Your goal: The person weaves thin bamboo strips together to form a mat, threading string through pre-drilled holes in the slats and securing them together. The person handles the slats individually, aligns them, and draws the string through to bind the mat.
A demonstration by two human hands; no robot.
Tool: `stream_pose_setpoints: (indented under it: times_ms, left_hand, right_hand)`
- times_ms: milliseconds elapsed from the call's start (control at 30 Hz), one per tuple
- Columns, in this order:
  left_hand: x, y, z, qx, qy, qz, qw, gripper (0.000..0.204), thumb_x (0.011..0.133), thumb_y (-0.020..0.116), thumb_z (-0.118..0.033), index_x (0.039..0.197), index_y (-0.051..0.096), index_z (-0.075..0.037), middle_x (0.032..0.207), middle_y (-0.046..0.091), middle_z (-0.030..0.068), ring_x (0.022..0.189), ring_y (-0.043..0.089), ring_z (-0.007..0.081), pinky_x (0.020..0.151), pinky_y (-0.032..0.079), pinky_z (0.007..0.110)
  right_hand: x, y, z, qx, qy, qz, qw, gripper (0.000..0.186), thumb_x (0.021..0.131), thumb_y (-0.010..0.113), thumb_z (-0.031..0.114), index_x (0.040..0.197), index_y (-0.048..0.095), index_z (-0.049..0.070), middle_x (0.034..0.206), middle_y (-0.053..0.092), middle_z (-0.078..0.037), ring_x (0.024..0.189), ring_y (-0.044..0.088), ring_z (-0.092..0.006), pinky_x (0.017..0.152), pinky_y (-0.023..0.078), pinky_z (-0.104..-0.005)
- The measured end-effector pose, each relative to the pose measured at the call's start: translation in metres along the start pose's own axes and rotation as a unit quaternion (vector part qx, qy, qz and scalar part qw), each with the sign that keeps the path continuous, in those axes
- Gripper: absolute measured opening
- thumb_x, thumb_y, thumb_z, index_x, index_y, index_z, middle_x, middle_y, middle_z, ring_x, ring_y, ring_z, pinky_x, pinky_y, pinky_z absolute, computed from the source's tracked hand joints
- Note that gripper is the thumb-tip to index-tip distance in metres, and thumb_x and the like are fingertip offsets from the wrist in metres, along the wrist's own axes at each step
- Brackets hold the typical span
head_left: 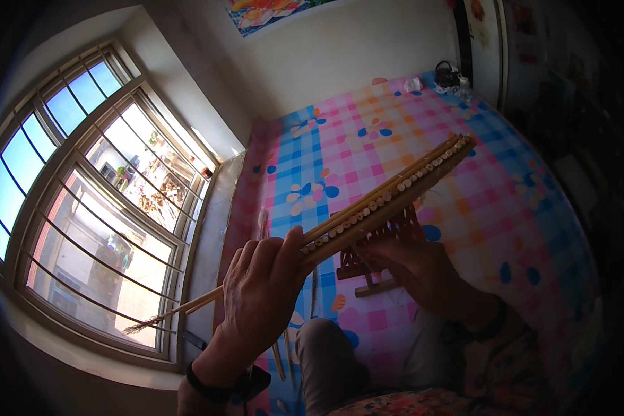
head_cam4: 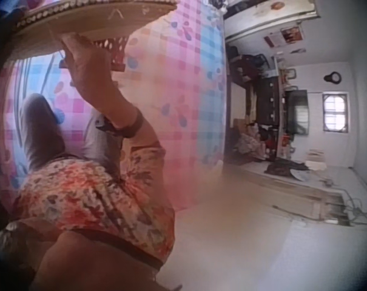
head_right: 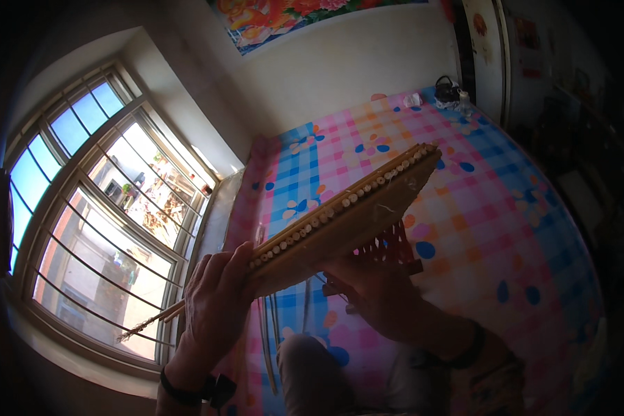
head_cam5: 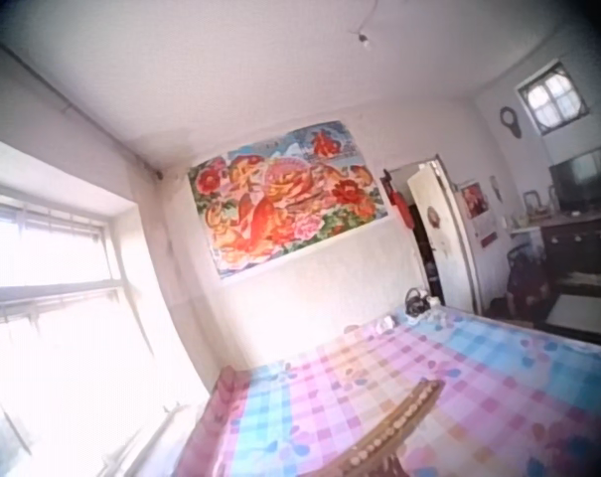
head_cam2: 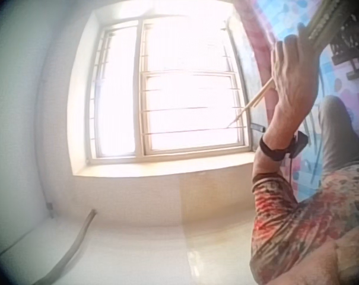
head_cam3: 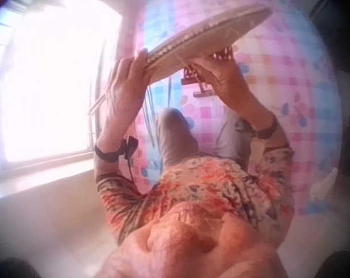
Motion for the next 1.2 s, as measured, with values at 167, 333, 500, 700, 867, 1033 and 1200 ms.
stream_pose_setpoints:
  times_ms: [167,333,500,700,867,1033,1200]
  left_hand:
    - [-0.003,0.002,0.001,-0.004,-0.012,0.001,1.000,0.045,0.081,0.074,-0.016,0.120,0.057,-0.002,0.089,0.057,0.0080,0.075,0.058,0.0231,0.063,0.048,0.037]
    - [-0.007,0.004,-0.001,-0.015,-0.005,0.013,1.000,0.044,0.082,0.074,-0.015,0.119,0.057,0.000,0.088,0.057,0.0081,0.075,0.058,0.0233,0.063,0.048,0.037]
    - [-0.009,0.006,-0.004,-0.026,-0.003,0.003,1.000,0.045,0.080,0.074,-0.014,0.119,0.057,0.000,0.089,0.057,0.0078,0.076,0.058,0.0230,0.063,0.048,0.037]
    - [-0.013,0.005,-0.005,-0.031,0.006,0.001,1.000,0.048,0.079,0.076,-0.013,0.120,0.057,0.001,0.089,0.056,0.0076,0.076,0.058,0.0222,0.064,0.049,0.036]
    - [-0.016,0.006,-0.009,-0.041,0.007,0.002,0.999,0.050,0.078,0.076,-0.012,0.121,0.056,0.002,0.090,0.056,0.0075,0.075,0.057,0.0216,0.064,0.049,0.036]
    - [-0.018,0.005,-0.010,-0.034,0.019,-0.001,0.999,0.052,0.077,0.077,-0.011,0.121,0.055,0.004,0.089,0.056,0.0081,0.075,0.057,0.0210,0.064,0.049,0.035]
    - [-0.018,0.003,-0.015,-0.040,0.029,0.011,0.999,0.051,0.078,0.075,-0.011,0.121,0.055,0.006,0.088,0.055,0.0085,0.072,0.055,0.0201,0.062,0.048,0.035]
  right_hand:
    - [0.002,0.001,0.005,-0.024,-0.026,-0.013,0.999,0.032,0.093,0.052,-0.005,0.125,0.057,0.000,0.124,0.054,-0.018,0.100,0.065,-0.0299,0.087,0.057,-0.0398]
    - [0.003,0.006,-0.006,-0.088,-0.117,-0.100,0.984,0.049,0.079,0.064,-0.008,0.125,0.060,0.008,0.099,0.067,-0.015,0.082,0.069,-0.0242,0.067,0.056,-0.0348]
    - [0.001,0.011,-0.010,-0.051,-0.101,-0.106,0.988,0.046,0.078,0.067,-0.004,0.122,0.063,0.008,0.094,0.067,-0.013,0.081,0.065,-0.0253,0.073,0.051,-0.0372]
    - [-0.001,0.005,0.003,-0.109,-0.150,-0.123,0.975,0.042,0.080,0.068,0.000,0.120,0.064,0.009,0.099,0.067,-0.011,0.090,0.064,-0.0258,0.080,0.049,-0.0391]
    - [-0.006,0.013,-0.014,-0.025,-0.083,-0.092,0.992,0.035,0.082,0.067,0.001,0.116,0.066,0.007,0.098,0.066,-0.010,0.092,0.063,-0.0260,0.082,0.046,-0.0406]
    - [-0.006,0.011,-0.003,-0.079,-0.119,-0.106,0.984,0.027,0.084,0.068,0.005,0.111,0.068,0.006,0.097,0.066,-0.009,0.091,0.063,-0.0261,0.081,0.046,-0.0407]
    - [-0.005,0.013,-0.003,-0.056,-0.115,-0.127,0.984,0.026,0.083,0.070,0.008,0.109,0.068,0.008,0.096,0.066,-0.008,0.089,0.063,-0.0264,0.080,0.046,-0.0411]
Point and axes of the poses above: each hand's wrist, its own x-axis towards the middle knuckle, its own y-axis out of the palm, z = x × y, the point moved 7 cm from there along x, towards the middle knuckle
